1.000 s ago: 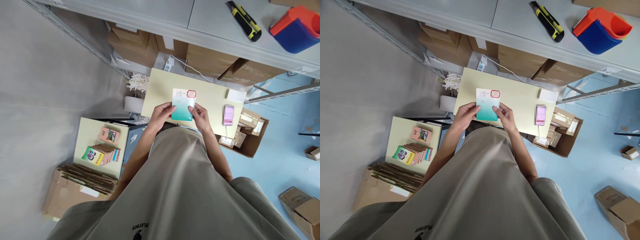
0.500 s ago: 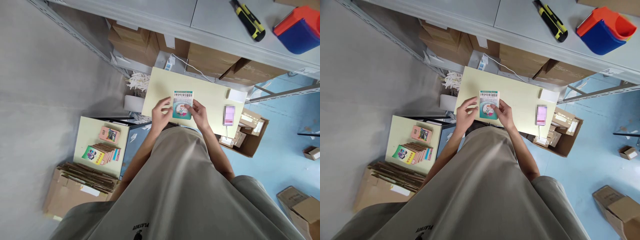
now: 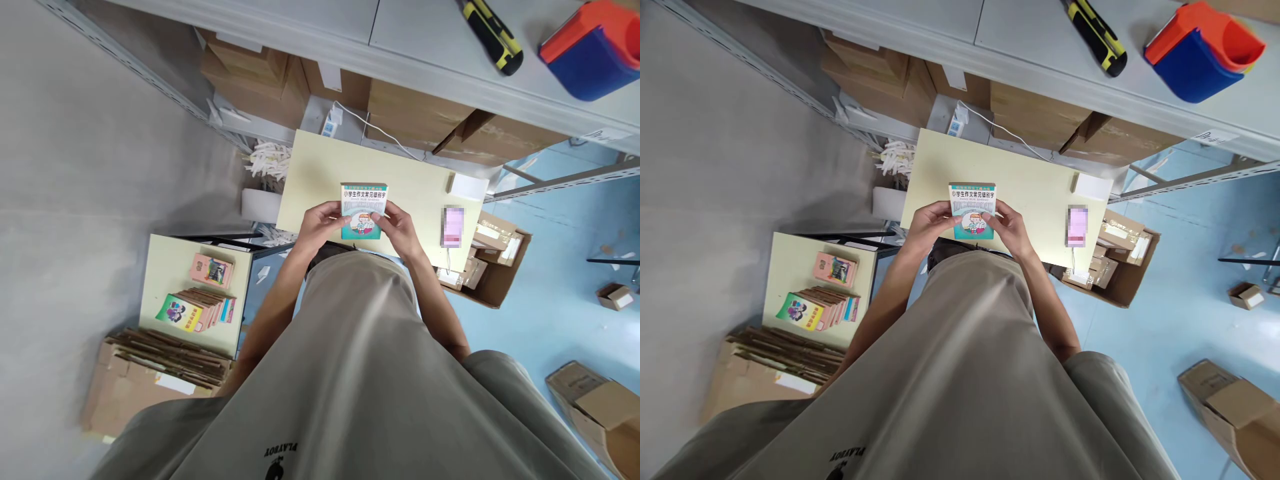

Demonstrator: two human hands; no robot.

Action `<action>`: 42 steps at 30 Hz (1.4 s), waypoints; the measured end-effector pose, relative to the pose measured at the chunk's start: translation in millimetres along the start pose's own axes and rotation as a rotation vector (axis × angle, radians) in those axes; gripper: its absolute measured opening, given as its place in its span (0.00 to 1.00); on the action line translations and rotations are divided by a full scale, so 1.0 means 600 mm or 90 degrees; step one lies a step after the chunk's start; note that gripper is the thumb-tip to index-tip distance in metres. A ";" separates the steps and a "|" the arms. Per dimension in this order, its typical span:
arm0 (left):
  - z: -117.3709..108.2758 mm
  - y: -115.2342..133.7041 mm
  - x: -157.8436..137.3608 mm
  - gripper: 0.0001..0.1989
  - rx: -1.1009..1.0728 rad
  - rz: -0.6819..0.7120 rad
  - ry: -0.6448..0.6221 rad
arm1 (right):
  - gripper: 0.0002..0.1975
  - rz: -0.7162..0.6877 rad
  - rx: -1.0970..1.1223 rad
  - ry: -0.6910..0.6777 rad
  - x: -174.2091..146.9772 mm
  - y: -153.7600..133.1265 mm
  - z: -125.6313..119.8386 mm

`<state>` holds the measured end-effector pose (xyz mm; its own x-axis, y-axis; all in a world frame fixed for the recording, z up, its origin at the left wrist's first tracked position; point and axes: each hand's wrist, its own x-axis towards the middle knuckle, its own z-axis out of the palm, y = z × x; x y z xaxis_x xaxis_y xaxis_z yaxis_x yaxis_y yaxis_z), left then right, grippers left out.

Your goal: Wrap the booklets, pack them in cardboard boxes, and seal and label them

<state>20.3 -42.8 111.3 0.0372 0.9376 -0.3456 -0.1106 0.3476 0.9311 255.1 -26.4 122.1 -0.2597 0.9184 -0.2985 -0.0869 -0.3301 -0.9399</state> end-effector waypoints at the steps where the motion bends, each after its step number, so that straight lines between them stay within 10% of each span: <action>1: 0.000 0.001 0.000 0.29 0.018 0.020 0.001 | 0.33 -0.020 -0.020 -0.001 0.001 0.000 -0.006; 10: 0.004 0.041 -0.008 0.17 0.217 0.276 0.062 | 0.14 -0.184 -0.229 0.039 -0.010 -0.002 -0.016; 18: 0.004 0.059 -0.035 0.43 0.109 0.104 0.050 | 0.39 -0.088 -0.150 0.106 -0.019 -0.015 -0.021; 24: -0.014 0.057 -0.028 0.33 0.086 0.072 -0.002 | 0.33 -0.043 -0.085 0.042 -0.029 -0.029 -0.015; 30: -0.012 0.039 -0.014 0.39 0.078 0.000 0.014 | 0.50 0.113 0.007 0.039 -0.024 -0.029 0.010; 42: -0.056 -0.025 -0.023 0.40 0.063 0.005 0.044 | 0.40 0.054 -0.106 -0.015 0.015 0.023 0.032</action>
<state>-12.0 -61.0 97.8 -0.0329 0.9388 -0.3428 -0.0119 0.3426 0.9394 233.4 -26.7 109.6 -0.2826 0.8826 -0.3758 0.0964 -0.3636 -0.9266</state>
